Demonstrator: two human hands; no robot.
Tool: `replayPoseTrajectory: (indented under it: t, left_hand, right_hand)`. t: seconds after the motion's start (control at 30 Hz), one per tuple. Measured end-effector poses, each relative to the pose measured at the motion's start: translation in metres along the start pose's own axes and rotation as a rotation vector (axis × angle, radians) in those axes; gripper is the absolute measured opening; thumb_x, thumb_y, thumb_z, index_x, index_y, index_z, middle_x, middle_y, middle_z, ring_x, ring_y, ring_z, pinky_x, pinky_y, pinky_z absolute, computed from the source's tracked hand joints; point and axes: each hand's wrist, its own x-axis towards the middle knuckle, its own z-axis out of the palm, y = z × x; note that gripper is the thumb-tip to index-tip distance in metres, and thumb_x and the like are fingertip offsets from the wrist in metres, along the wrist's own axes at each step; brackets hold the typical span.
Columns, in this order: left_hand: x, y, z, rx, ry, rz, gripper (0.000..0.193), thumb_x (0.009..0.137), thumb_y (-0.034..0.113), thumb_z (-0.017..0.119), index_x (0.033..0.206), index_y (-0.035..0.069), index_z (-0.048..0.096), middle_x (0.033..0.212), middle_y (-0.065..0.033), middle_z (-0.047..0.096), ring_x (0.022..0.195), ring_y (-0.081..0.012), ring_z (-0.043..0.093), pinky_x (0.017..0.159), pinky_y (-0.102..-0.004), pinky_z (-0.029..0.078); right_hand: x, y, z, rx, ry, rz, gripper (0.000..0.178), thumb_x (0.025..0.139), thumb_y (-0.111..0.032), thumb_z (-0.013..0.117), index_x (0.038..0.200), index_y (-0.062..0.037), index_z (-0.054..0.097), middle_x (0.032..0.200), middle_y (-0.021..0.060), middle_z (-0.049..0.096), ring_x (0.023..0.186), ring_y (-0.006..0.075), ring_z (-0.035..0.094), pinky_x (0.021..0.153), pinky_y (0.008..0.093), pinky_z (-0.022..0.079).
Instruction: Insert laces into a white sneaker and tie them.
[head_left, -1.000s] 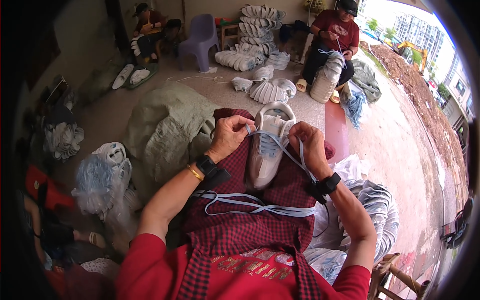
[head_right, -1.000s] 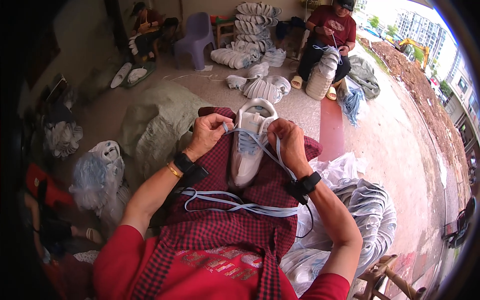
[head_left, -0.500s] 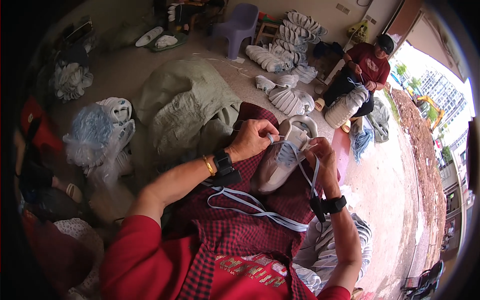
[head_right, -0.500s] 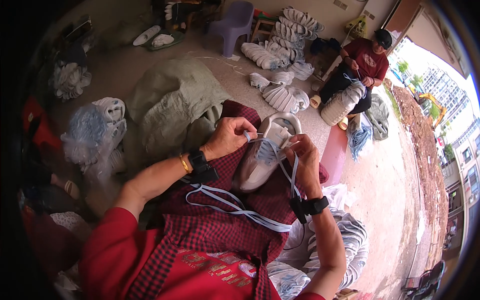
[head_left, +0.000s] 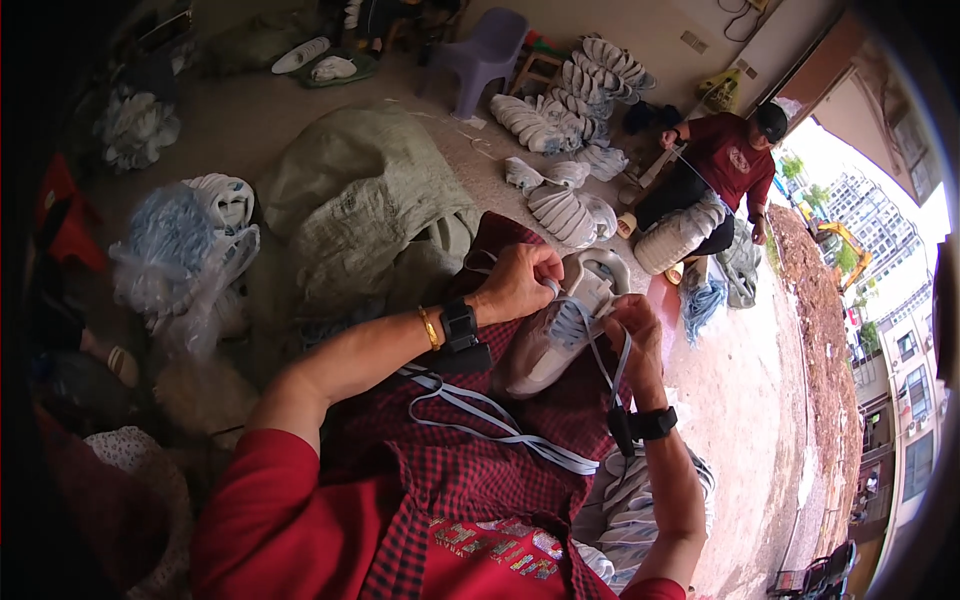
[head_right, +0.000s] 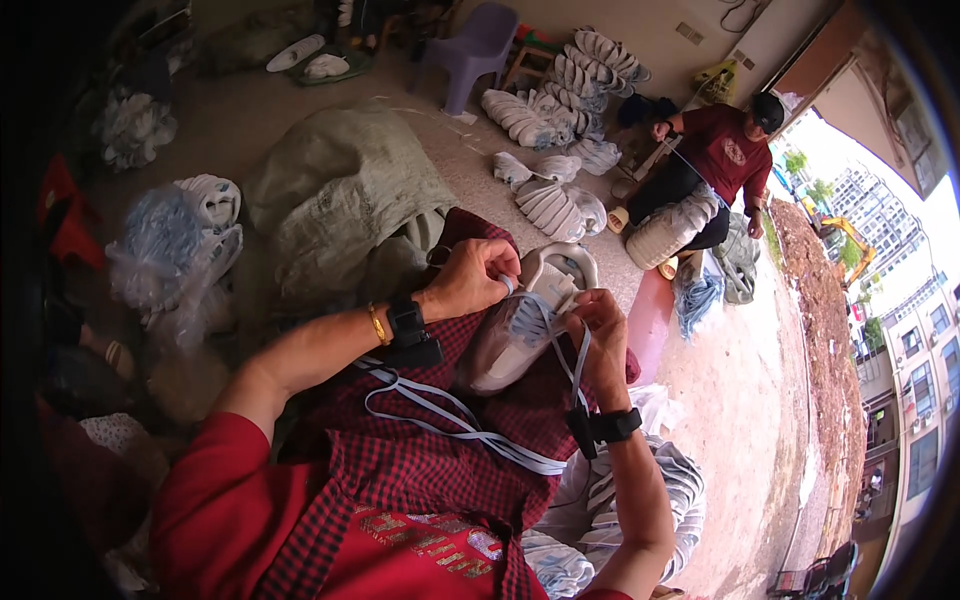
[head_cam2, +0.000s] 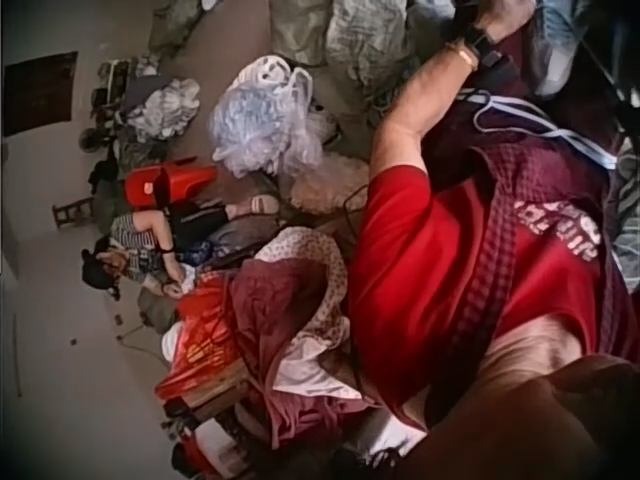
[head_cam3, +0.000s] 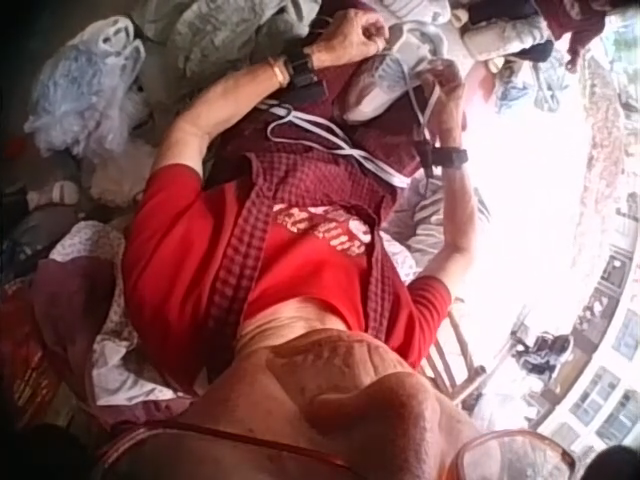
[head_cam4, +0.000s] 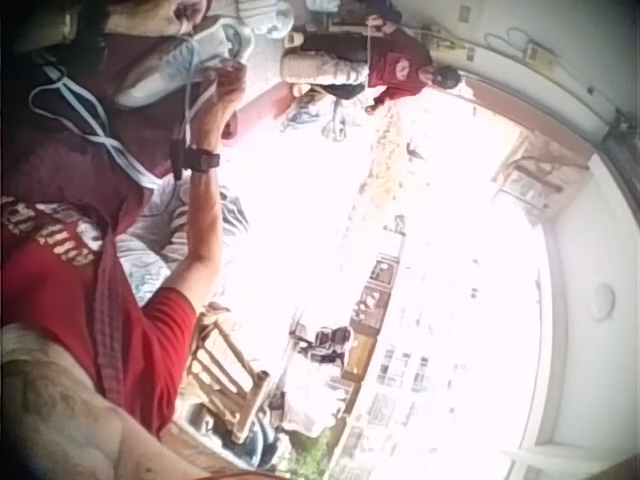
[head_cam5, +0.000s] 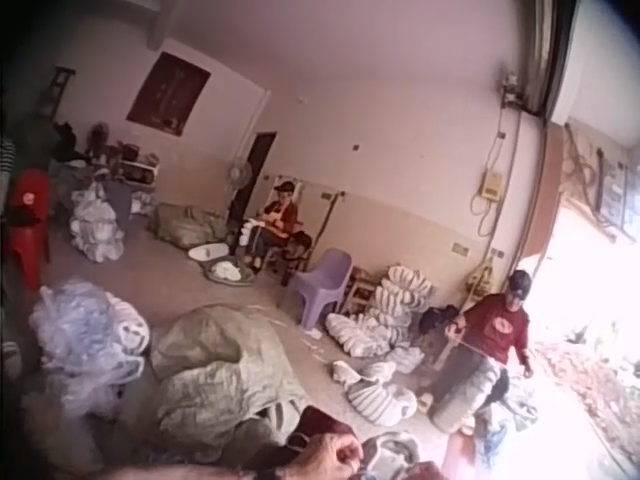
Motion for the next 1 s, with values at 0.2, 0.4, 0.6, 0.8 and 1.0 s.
replayPoseTrajectory:
  t: [0.2, 0.4, 0.6, 0.8, 1.0]
  left_hand:
    - [0.0, -0.002, -0.001, -0.034, 0.012, -0.08, 0.007, 0.076, -0.001, 0.068, 0.079, 0.002, 0.062, 0.072, -0.0016, 0.065, 0.067, -0.0062, 0.062, 0.063, -0.0244, 0.052]
    - [0.006, -0.003, 0.002, -0.029, -0.01, -0.085, 0.007, 0.077, -0.001, 0.069, 0.08, 0.002, 0.062, 0.07, -0.0001, 0.064, 0.067, -0.006, 0.062, 0.062, -0.0246, 0.051]
    - [0.02, 0.012, 0.0, 0.181, -0.131, 0.053, 0.025, 0.073, -0.004, 0.063, 0.097, 0.003, 0.064, 0.072, -0.0082, 0.068, 0.068, -0.0164, 0.068, 0.064, -0.0303, 0.053]
    - [0.048, 0.011, -0.012, 0.76, -0.587, 0.735, 0.02, 0.078, 0.003, 0.062, 0.097, 0.005, 0.057, 0.087, -0.0135, 0.058, 0.083, -0.033, 0.066, 0.073, -0.043, 0.052]
    - [0.078, 0.021, -0.009, 0.908, -0.672, 1.23, 0.013, 0.084, 0.014, 0.059, 0.092, 0.005, 0.059, 0.106, -0.0122, 0.056, 0.088, -0.0295, 0.065, 0.07, -0.0403, 0.056]
  right_hand:
    - [-0.002, -0.002, 0.002, -0.009, -0.005, 0.057, 0.027, 0.082, -0.006, 0.069, 0.105, -0.0051, 0.055, 0.077, 0.001, 0.065, 0.071, 0.0074, 0.059, 0.062, 0.0217, 0.045]
    - [-0.001, 0.0, 0.002, -0.055, 0.021, 0.033, 0.024, 0.083, -0.004, 0.068, 0.104, -0.0043, 0.055, 0.076, 0.0021, 0.065, 0.069, 0.0076, 0.06, 0.062, 0.0235, 0.046]
    - [0.008, -0.009, 0.0, -0.301, 0.004, -0.102, 0.031, 0.081, -0.002, 0.068, 0.11, -0.0046, 0.058, 0.077, 0.0093, 0.068, 0.063, 0.0165, 0.063, 0.061, 0.0288, 0.049]
    - [0.018, -0.042, -0.011, -0.982, -0.286, -0.408, 0.03, 0.067, -0.003, 0.077, 0.095, -0.0095, 0.068, 0.081, 0.0074, 0.064, 0.087, 0.0308, 0.057, 0.076, 0.0422, 0.049]
    - [0.036, -0.042, -0.012, -1.133, -0.459, -0.529, 0.031, 0.061, -0.007, 0.081, 0.089, -0.0098, 0.069, 0.098, 0.0105, 0.056, 0.103, 0.0326, 0.052, 0.083, 0.0427, 0.049]
